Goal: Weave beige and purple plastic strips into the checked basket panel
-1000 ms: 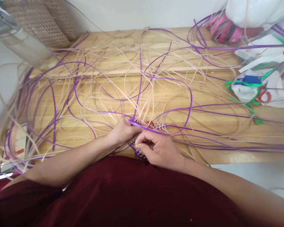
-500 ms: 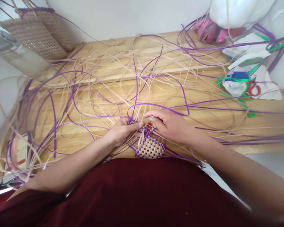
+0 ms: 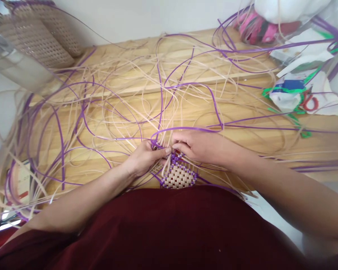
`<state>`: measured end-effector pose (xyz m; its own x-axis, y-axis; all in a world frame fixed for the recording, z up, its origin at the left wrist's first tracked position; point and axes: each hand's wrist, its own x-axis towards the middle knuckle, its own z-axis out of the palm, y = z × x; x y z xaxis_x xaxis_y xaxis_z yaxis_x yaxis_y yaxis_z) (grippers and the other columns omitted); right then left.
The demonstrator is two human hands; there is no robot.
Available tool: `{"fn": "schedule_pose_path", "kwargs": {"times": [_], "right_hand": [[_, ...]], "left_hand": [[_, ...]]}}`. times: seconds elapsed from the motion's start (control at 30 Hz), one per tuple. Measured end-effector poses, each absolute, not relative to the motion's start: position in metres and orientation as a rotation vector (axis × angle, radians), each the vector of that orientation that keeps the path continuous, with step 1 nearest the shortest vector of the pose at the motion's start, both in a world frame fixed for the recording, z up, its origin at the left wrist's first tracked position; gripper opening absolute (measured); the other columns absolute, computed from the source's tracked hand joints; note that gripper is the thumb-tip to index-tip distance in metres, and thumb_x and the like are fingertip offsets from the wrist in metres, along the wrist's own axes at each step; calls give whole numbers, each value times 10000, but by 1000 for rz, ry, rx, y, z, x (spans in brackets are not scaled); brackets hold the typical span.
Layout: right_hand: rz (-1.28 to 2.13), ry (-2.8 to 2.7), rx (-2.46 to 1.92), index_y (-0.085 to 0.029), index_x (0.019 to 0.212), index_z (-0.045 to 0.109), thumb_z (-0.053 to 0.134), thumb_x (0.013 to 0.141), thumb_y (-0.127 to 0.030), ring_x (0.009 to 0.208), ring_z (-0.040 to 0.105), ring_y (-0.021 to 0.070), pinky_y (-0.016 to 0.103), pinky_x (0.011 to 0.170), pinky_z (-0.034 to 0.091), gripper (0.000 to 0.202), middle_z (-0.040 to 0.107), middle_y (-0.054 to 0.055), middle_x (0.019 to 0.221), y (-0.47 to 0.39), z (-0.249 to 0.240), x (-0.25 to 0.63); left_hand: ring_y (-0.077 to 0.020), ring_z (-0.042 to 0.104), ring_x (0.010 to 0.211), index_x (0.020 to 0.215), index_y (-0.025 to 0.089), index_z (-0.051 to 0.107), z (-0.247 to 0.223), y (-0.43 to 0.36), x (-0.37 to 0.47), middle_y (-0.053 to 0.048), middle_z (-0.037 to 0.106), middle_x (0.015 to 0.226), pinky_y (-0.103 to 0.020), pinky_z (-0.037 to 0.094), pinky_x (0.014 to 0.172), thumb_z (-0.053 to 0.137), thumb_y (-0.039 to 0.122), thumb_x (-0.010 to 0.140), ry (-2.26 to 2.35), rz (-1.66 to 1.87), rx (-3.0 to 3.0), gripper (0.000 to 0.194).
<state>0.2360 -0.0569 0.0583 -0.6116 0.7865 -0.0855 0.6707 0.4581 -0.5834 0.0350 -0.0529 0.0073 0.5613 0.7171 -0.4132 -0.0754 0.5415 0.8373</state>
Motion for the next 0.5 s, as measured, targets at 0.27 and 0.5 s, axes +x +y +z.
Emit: {"fn": "schedule_pose_path", "kwargs": {"times": [0.27,0.5], "right_hand": [[420,-2625,-1448,-172,809,672,546,930,-345,635,516,111,253,599,325,246,666,14,732,-40,59,263],[103,-2336,-1949,-59,845,697,316,892,-629,672,517,70,353,631,299,688,636,24,656,-11,59,343]], "left_hand": [[-137,660,629,769,82,713,10,-51,36,-63,702,736,-260,581,616,861,264,616,924,525,882,280],[-151,675,668,766,71,733,13,-49,37,-83,722,770,-231,580,586,901,265,546,948,503,843,338]]}}
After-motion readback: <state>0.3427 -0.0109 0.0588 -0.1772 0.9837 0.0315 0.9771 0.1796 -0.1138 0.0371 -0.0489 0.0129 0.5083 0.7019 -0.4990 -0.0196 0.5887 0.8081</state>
